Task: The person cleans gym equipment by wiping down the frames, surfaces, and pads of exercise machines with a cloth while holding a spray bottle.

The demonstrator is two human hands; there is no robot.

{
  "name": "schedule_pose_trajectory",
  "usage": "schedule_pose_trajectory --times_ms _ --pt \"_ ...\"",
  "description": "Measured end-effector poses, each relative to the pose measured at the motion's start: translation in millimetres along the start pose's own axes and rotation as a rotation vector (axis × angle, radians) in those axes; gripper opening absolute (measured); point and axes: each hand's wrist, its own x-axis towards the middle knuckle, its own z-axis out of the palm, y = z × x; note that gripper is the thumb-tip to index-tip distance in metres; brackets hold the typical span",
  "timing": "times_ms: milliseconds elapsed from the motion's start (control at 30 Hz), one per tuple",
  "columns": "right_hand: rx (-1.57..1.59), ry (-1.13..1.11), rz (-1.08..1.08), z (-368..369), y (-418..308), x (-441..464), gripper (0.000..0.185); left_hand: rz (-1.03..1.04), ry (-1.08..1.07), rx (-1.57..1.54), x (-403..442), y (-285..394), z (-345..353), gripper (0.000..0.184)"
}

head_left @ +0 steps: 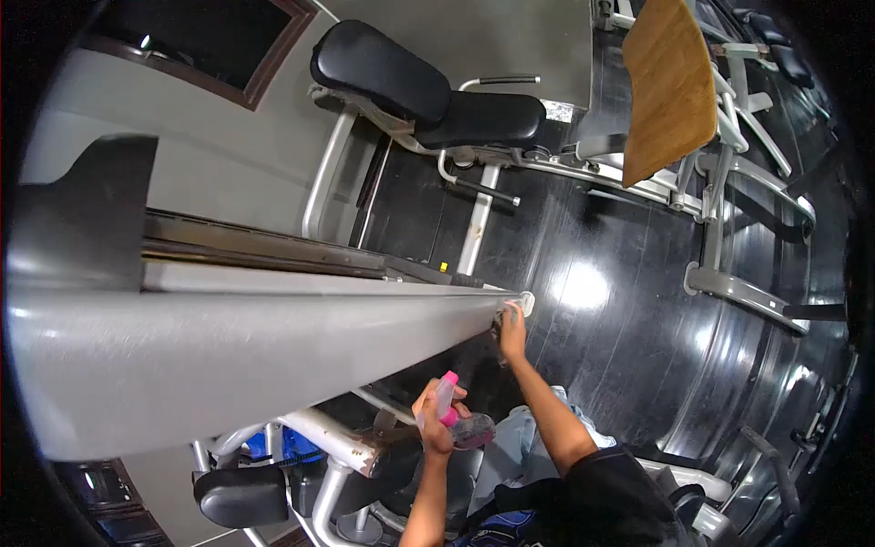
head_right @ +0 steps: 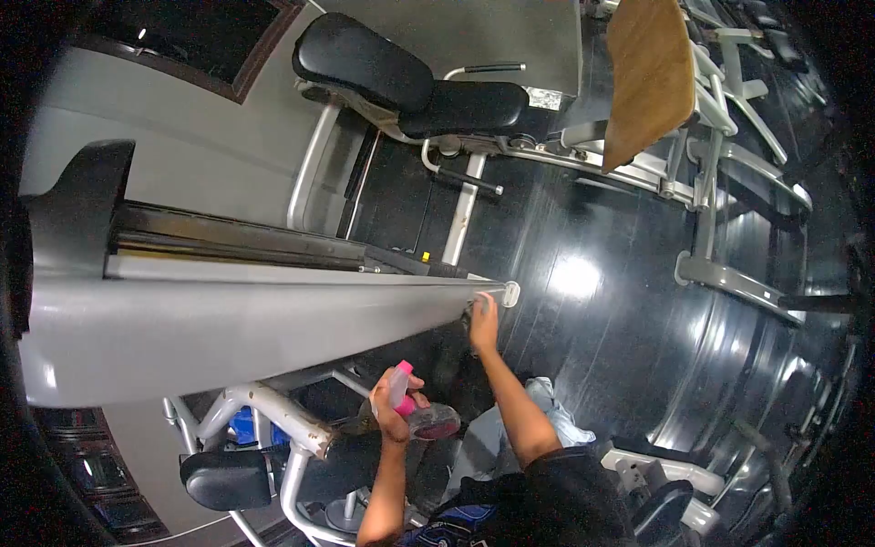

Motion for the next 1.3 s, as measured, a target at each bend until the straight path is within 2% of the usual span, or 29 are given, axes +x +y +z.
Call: schedule_pose_trajectory --times_ms 33,100,167,233,267,333,367,467,567,633,667,767,833,900,967,1033,1100,1133,1167,1233,1300 --pt "0.021 -0.056 0.231 -2 28 17 0.032 0.004 -0.017 -0.001 3 -4 0 0.055" --pt "-0.020 -0.066 0.257 1 83 45 0.038 -0.032 0.000 0.013 6 -9 1 0.055" --pt "-0.059 -0.073 0.288 -10 52 55 0.045 -0.071 0.013 0.031 7 -11 1 0.054" --pt "-0.111 0.028 0.334 -14 -46 24 0.036 -0.087 0.061 0.013 9 -13 3 0.054" --pt "-0.109 0.031 0.341 -12 -66 16 0.036 -0.093 0.059 0.017 11 -15 2 0.054" --pt "0.117 -0.024 -0.250 -8 -97 -1 0.030 -0.138 0.095 0.001 10 -21 -2 0.054" --pt "0.213 -0.042 -0.276 -9 -128 -12 0.025 -0.151 0.093 0.007 9 -23 -3 0.054" --pt "0.210 -0.012 -0.334 -2 -118 -4 0.025 -0.158 0.068 0.003 11 -24 -3 0.054" --pt "0.026 -0.093 -0.075 -2 -55 48 0.026 -0.160 0.074 0.032 12 -22 -4 0.055" --pt "-0.242 -0.160 0.324 -18 -42 70 0.022 -0.177 0.086 0.034 14 -24 -5 0.055" --pt "-0.241 -0.157 0.323 -22 -35 74 0.022 -0.176 0.083 0.034 15 -25 -5 0.055" --pt "-0.272 -0.165 0.282 -20 -18 70 0.032 -0.184 0.073 0.012 18 -30 -10 0.056" --pt "0.083 -0.036 0.024 -10 -33 36 0.034 -0.175 0.078 0.003 19 -35 -10 0.056" --pt "0.218 0.043 0.032 1 -43 -10 0.036 -0.166 0.097 0.015 20 -40 -11 0.056" --pt "0.145 0.140 -0.134 8 -68 -51 0.037 -0.154 0.116 0.028 20 -44 -12 0.056" --pt "0.162 0.203 -0.172 26 -34 -51 0.039 -0.148 0.144 -0.004 20 -44 -14 0.057" --pt "0.154 0.421 0.000 40 -6 -29 0.042 -0.145 0.128 0.003 22 -42 -14 0.057" --pt "0.227 0.348 0.225 34 8 -14 0.044 -0.148 0.115 0.010 21 -41 -14 0.057" --pt "0.226 0.348 0.226 29 30 3 0.044 -0.149 0.115 0.010 21 -41 -13 0.057" --pt "0.164 0.320 0.674 28 77 31 0.045 -0.145 0.141 0.030 22 -41 -11 0.057" --pt "0.246 0.345 0.590 40 95 33 0.045 -0.143 0.128 0.029 24 -44 -14 0.057"
